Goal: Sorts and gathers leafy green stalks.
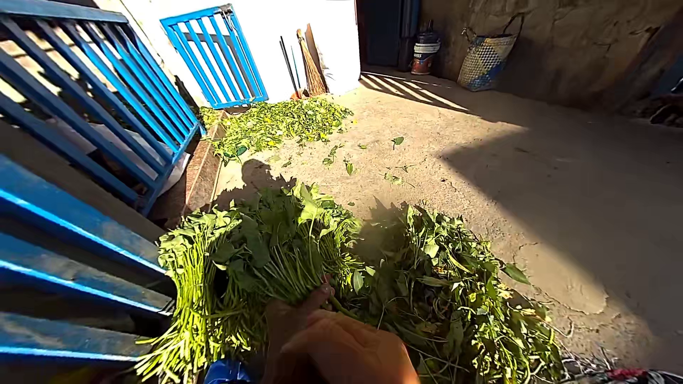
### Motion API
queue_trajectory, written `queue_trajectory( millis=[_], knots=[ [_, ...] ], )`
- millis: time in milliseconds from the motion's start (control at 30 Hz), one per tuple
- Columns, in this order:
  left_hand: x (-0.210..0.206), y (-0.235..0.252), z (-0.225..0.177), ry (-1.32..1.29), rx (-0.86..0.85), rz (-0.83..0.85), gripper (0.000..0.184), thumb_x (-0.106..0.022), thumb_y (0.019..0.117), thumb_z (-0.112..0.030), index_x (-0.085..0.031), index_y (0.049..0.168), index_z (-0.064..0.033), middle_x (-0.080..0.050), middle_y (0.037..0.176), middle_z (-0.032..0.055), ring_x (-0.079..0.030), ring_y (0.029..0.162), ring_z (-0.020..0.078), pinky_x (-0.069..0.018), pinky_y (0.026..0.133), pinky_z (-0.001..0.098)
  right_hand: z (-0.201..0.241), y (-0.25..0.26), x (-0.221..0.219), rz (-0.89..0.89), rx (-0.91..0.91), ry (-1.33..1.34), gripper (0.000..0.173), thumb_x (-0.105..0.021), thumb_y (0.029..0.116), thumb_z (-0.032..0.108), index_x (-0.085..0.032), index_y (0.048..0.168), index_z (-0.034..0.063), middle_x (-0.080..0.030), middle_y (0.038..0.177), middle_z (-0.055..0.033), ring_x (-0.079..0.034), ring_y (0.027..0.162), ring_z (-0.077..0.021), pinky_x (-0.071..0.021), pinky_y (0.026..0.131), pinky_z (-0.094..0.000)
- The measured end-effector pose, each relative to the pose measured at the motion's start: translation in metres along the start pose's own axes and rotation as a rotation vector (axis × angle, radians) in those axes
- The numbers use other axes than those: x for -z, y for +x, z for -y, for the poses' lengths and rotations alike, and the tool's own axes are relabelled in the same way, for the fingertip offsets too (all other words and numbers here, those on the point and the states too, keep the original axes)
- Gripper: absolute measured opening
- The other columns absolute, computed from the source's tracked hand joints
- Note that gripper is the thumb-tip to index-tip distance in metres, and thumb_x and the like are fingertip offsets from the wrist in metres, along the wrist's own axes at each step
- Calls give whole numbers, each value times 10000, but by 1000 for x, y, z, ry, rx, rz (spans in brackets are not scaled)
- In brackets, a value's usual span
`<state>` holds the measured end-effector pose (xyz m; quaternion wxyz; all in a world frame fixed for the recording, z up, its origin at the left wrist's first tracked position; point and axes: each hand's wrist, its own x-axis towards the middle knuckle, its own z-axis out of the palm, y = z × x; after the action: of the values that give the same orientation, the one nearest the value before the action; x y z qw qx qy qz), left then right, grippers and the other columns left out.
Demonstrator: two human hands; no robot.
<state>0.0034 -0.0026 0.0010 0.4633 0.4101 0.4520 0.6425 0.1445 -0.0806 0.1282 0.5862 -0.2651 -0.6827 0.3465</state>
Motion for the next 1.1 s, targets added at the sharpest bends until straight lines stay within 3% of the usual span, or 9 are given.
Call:
queue_trajectory(
  millis=[33,67,167,333,533,700,800,967,1100],
  knots=[
    [-9,-7,-11,60,-33,1,27,-600,930,-10,-627,930,-5,-686,773,27,-681,702,71,-587,645,235,-32,9,-3,-50,-57,-175,167,-676,966,220,-703,951,56,-658,834,-28,-641,733,-105,-568,647,-290],
    [-16,-9,-20,53,-23,-27,62,-595,904,-34,-637,863,-51,-679,719,-11,-670,671,40,-586,646,223,-60,17,-6,-101,-95,-341,116,-677,951,243,-719,987,141,-646,863,36,-626,732,-46,-563,626,-244],
    [-11,-3,-6,-31,-22,-14,134,-720,807,25,-679,934,29,-711,814,111,-712,770,163,-620,739,339,-101,36,-3,-92,-167,-582,94,-666,901,224,-744,948,204,-624,910,50,-625,831,-73,-557,662,-282],
    [-13,-6,3,-2,8,-44,248,-737,732,116,-664,961,56,-723,833,129,-723,778,174,-627,737,331,-133,32,-7,-108,-182,-807,126,-736,849,299,-748,877,176,-625,887,-8,-646,883,-173,-569,686,-362],
    [-12,-6,1,-18,87,-58,242,-755,749,86,-660,971,70,-714,822,157,-716,728,202,-625,665,350,-134,26,-2,-139,-372,-247,30,-688,826,177,-671,851,183,-608,869,39,-615,792,-89,-544,649,-308],
    [-10,0,-7,-72,213,-88,334,-808,770,69,-644,1058,106,-709,899,235,-719,776,285,-635,692,423,-137,-7,6,-246,-270,13,137,-644,916,91,-737,1017,98,-725,965,-9,-698,859,-115,-610,744,-295],
    [-4,1,-9,-96,294,-26,363,-802,782,85,-619,1093,123,-694,939,272,-714,777,341,-636,680,486,-139,-20,9,-300,-306,139,105,-676,940,50,-720,1033,26,-736,976,-72,-716,819,-170,-635,707,-317],
    [-3,0,-15,-240,363,-6,414,-727,819,19,-546,1182,104,-679,988,290,-722,816,354,-638,690,496,-143,-33,17,-241,-248,61,109,-628,958,37,-716,1020,21,-723,1019,-78,-713,843,-168,-638,743,-322],
    [-3,2,-15,-231,361,-21,333,-718,868,6,-568,1143,118,-683,952,293,-720,796,354,-633,671,480,-149,-57,29,-79,12,-313,84,-659,930,83,-732,972,87,-750,1020,-23,-706,1044,-152,-597,933,-326]
  ],
)
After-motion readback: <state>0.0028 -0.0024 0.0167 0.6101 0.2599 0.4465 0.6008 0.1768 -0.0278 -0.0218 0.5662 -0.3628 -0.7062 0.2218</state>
